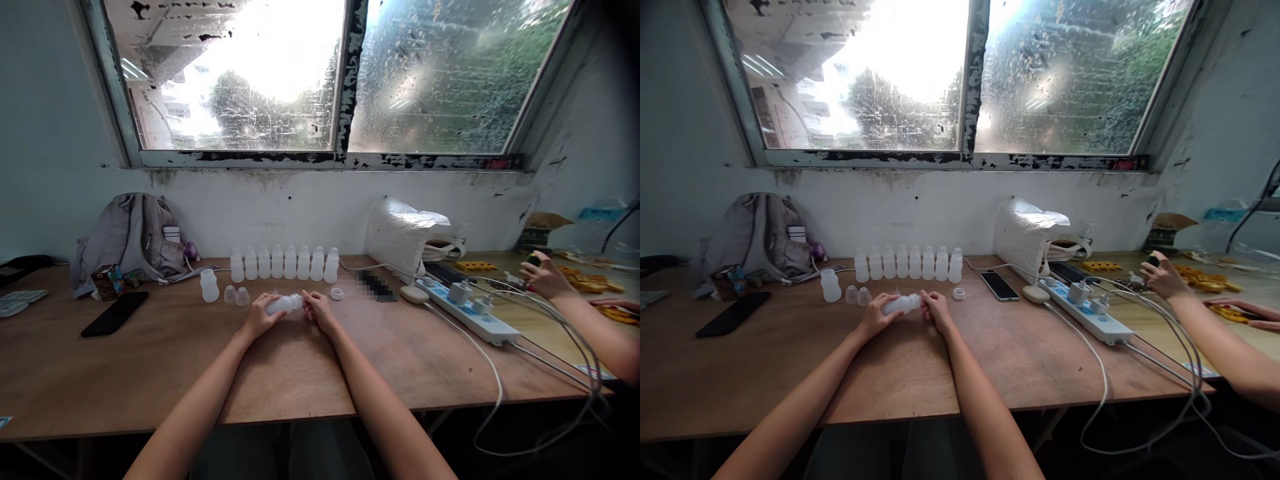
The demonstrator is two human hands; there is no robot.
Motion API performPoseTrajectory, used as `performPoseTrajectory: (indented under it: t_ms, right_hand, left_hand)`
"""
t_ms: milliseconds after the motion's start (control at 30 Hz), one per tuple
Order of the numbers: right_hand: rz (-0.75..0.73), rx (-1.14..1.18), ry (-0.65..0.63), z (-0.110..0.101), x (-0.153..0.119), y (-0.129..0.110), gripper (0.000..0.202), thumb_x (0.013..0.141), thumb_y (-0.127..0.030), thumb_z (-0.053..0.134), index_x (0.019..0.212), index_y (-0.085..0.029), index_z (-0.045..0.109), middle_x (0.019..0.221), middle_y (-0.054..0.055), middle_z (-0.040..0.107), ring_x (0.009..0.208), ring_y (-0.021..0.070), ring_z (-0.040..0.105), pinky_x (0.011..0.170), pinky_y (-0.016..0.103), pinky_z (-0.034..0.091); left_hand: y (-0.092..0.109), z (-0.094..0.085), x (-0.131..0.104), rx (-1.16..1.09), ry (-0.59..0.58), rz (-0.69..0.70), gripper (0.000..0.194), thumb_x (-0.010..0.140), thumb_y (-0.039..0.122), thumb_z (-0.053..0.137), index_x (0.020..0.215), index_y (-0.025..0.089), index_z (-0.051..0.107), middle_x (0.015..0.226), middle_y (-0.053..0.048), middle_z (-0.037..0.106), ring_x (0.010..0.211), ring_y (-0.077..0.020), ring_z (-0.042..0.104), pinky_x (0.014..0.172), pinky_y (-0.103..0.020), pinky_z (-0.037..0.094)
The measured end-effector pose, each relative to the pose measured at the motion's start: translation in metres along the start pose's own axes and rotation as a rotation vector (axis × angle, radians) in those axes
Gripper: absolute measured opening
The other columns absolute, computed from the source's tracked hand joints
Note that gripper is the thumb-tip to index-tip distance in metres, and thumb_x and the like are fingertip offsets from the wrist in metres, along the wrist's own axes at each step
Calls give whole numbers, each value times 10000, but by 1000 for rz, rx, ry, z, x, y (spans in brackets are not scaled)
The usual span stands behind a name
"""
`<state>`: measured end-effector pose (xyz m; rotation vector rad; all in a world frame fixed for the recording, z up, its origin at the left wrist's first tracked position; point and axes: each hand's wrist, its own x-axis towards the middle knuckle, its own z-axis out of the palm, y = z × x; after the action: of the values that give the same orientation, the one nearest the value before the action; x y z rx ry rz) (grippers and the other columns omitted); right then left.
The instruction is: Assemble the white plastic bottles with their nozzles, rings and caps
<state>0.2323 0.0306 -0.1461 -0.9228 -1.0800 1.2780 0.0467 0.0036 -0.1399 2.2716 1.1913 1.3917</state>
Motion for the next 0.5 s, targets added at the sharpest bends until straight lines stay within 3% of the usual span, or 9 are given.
performPoseTrajectory:
  t_ms: [200, 367, 500]
  right_hand:
    - [-36, -101, 30, 2, -2, -1, 412, 633, -479, 605, 457, -190, 368, 294, -87, 314, 242, 37, 255, 249, 183, 150]
    - [-6, -117, -26, 2, -3, -3, 295, 640, -445, 581, 576, -179, 469, 430, -51, 473, 304, 60, 361, 258, 176, 232]
    - [-18, -120, -41, 1, -2, -3, 311, 599, -412, 617, 507, -173, 441, 381, -64, 418, 291, 45, 314, 263, 171, 217]
  left_hand:
    - [0, -1, 0, -35, -16, 0, 373, 649, 329, 664, 999, 217, 604, 934, -41, 591, 860, -177, 564, 781, -297, 455]
    - [-4, -4, 2, -57, 6, -43, 383, 653, 331, 659, 1012, 210, 604, 929, -48, 599, 863, -182, 571, 793, -307, 453]
    - [-2, -5, 2, -70, -15, -49, 379, 632, 324, 674, 991, 215, 621, 925, -48, 604, 857, -188, 570, 793, -316, 450]
